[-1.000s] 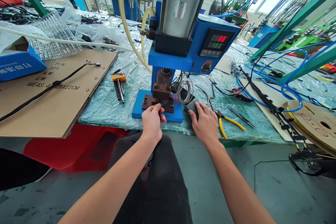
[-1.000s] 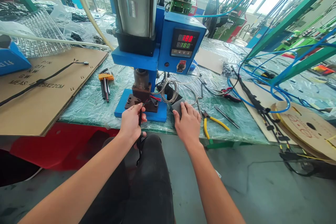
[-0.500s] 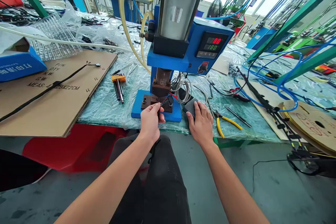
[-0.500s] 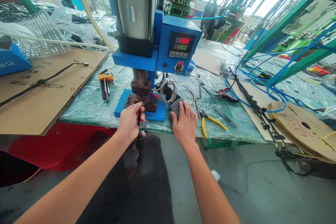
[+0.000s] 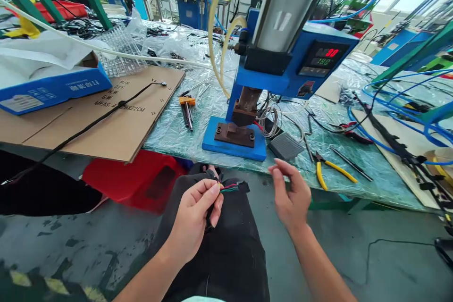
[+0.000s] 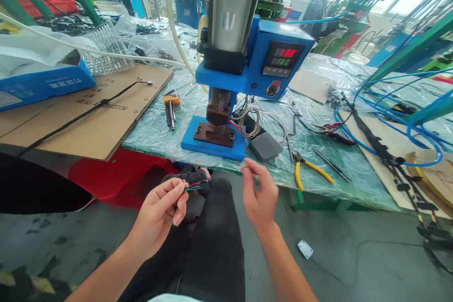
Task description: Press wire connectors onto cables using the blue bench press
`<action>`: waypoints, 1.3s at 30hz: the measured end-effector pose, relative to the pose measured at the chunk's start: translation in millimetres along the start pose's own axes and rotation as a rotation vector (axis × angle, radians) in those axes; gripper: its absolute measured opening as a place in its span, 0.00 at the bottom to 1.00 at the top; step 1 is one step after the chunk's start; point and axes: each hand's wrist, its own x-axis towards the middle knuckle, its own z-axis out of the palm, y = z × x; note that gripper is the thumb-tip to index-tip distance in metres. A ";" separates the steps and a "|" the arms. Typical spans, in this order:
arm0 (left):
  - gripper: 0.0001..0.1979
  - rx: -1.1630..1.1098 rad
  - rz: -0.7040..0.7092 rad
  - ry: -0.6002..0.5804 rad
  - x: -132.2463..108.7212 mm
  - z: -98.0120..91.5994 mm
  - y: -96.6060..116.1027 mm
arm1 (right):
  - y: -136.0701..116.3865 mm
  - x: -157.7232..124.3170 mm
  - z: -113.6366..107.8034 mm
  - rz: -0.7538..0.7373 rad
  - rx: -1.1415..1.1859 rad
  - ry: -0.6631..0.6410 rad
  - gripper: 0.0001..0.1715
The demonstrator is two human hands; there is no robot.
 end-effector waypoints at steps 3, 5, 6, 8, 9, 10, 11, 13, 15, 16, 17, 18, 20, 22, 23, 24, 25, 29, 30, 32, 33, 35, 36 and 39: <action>0.13 0.017 -0.015 0.038 -20.8 -14.3 -4.4 | -52.2 -29.0 4.4 0.035 0.319 -0.358 0.20; 0.13 0.027 -0.025 0.043 -30.7 -20.3 -8.0 | -79.3 -39.2 7.9 0.049 0.440 -0.484 0.23; 0.14 0.034 -0.033 0.036 -34.6 -22.4 -9.7 | -89.2 -41.3 9.5 0.078 0.473 -0.516 0.23; 0.14 0.055 -0.041 0.008 -40.1 -25.6 -12.9 | -102.1 -40.8 11.5 0.169 0.508 -0.560 0.21; 0.14 0.071 -0.040 -0.011 -41.9 -26.7 -14.3 | -106.1 -39.1 11.7 0.221 0.522 -0.579 0.19; 0.14 0.086 -0.039 -0.032 -43.1 -27.6 -15.6 | -108.8 -37.0 11.5 0.270 0.532 -0.589 0.17; 0.14 0.100 -0.035 -0.051 -43.7 -28.2 -16.9 | -110.8 -34.9 10.9 0.313 0.536 -0.588 0.15; 0.13 0.122 -0.023 -0.078 -43.6 -28.7 -19.3 | -113.1 -31.6 9.4 0.371 0.530 -0.558 0.12; 0.13 0.137 -0.005 -0.086 -42.4 -28.4 -21.5 | -113.8 -30.0 8.4 0.403 0.513 -0.528 0.10; 0.12 0.144 0.003 -0.089 -41.7 -28.0 -22.4 | -113.5 -29.9 8.3 0.421 0.505 -0.522 0.10; 0.12 0.152 0.009 -0.092 -41.2 -27.5 -23.1 | -112.7 -30.0 8.4 0.440 0.501 -0.518 0.10; 0.12 0.163 0.011 -0.097 -40.9 -27.0 -23.4 | -111.6 -30.3 8.6 0.462 0.498 -0.514 0.10; 0.13 0.185 0.010 -0.101 -41.3 -25.7 -23.2 | -108.5 -31.4 9.2 0.505 0.500 -0.506 0.10; 0.13 0.209 0.007 -0.102 -42.5 -24.2 -21.8 | -105.4 -32.4 9.6 0.540 0.507 -0.502 0.10; 0.14 0.221 0.006 -0.100 -43.2 -23.5 -20.8 | -104.2 -32.9 9.7 0.552 0.515 -0.503 0.11; 0.14 0.234 0.006 -0.097 -43.6 -22.8 -19.7 | -103.6 -33.3 9.7 0.563 0.522 -0.501 0.11; 0.14 0.250 0.006 -0.095 -43.8 -22.0 -18.5 | -103.5 -33.7 9.6 0.571 0.528 -0.500 0.12; 0.15 0.349 0.000 -0.098 -42.2 -20.1 -14.6 | -108.2 -34.6 9.2 0.568 0.503 -0.481 0.12; 0.15 0.373 -0.003 -0.106 -41.6 -20.1 -14.2 | -109.6 -34.5 9.2 0.558 0.488 -0.474 0.11; 0.16 0.403 -0.009 -0.122 -40.7 -20.5 -14.7 | -111.1 -33.7 9.5 0.540 0.464 -0.464 0.10; 0.15 0.411 -0.011 -0.133 -40.6 -20.9 -15.5 | -111.0 -33.1 9.7 0.536 0.459 -0.460 0.10; 0.14 0.422 -0.014 -0.157 -40.4 -22.0 -17.8 | -109.1 -31.6 9.9 0.540 0.458 -0.457 0.11; 0.13 0.423 -0.016 -0.166 -40.1 -22.7 -19.0 | -107.6 -31.0 9.8 0.546 0.461 -0.461 0.11; 0.11 0.341 -0.036 -0.140 -37.9 -24.4 -20.4 | -101.4 -32.6 9.3 0.554 0.522 -0.444 0.16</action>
